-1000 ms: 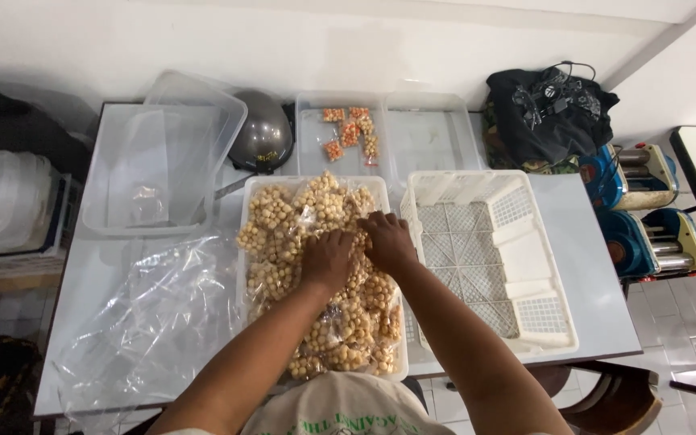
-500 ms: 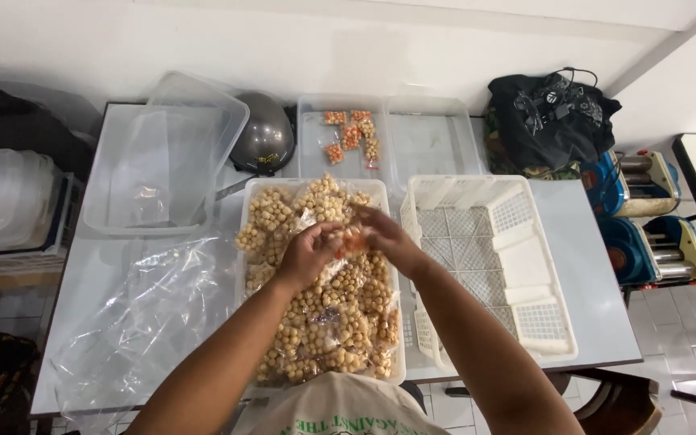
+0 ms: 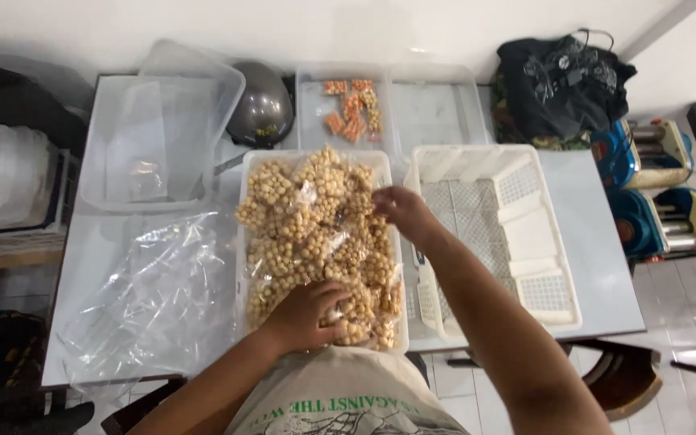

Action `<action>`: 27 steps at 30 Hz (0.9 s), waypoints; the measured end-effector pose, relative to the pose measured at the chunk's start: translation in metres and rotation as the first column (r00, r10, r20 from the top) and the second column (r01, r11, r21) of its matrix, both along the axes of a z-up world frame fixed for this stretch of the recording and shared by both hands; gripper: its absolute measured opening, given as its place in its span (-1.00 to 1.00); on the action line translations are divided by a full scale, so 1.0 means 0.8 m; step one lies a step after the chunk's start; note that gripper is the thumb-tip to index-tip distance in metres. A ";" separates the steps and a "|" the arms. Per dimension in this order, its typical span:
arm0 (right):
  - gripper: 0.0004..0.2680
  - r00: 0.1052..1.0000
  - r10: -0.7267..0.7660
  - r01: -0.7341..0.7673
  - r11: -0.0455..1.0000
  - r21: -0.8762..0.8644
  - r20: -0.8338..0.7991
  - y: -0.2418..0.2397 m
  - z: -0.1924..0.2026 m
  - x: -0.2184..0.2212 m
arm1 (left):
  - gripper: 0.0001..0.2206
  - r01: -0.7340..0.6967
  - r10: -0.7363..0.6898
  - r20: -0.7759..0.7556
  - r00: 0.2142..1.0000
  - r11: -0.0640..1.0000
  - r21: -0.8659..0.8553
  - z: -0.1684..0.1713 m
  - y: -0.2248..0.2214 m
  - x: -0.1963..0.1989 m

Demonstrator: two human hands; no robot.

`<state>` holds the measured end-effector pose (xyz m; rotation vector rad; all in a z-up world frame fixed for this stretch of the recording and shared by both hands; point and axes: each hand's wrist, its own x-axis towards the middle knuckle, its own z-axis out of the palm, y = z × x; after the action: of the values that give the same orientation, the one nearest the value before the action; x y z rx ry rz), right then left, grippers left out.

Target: The person repeatedly picks small round food items from a large white tray and places them into clear plastic bags. The filled bags are then set into a second white tray on the right. The workspace includes additional trays with prepackaged items and a helmet on the table.

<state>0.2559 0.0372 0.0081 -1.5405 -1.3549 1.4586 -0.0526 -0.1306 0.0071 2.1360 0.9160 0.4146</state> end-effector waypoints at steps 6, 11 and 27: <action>-0.67 0.774 0.376 -0.440 0.898 0.006 0.510 -0.133 0.019 0.019 | -0.35 -0.064 0.099 -0.292 0.951 0.990 0.127 -0.077 -0.002 0.027; -0.61 0.751 0.336 -0.498 0.853 0.154 0.568 -0.197 0.007 -0.004 | -0.71 -0.267 0.252 -0.182 0.950 0.962 -0.062 -0.049 0.010 0.022; -0.59 0.715 0.286 -0.449 0.887 0.105 0.637 -0.266 -0.009 -0.054 | -0.27 -0.027 0.087 -0.182 0.980 0.950 0.312 -0.025 -0.092 -0.065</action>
<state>0.2126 -0.1754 0.0007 -1.6998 -2.2557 0.9450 -0.1045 -0.2039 -0.0133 2.4739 1.0832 0.4056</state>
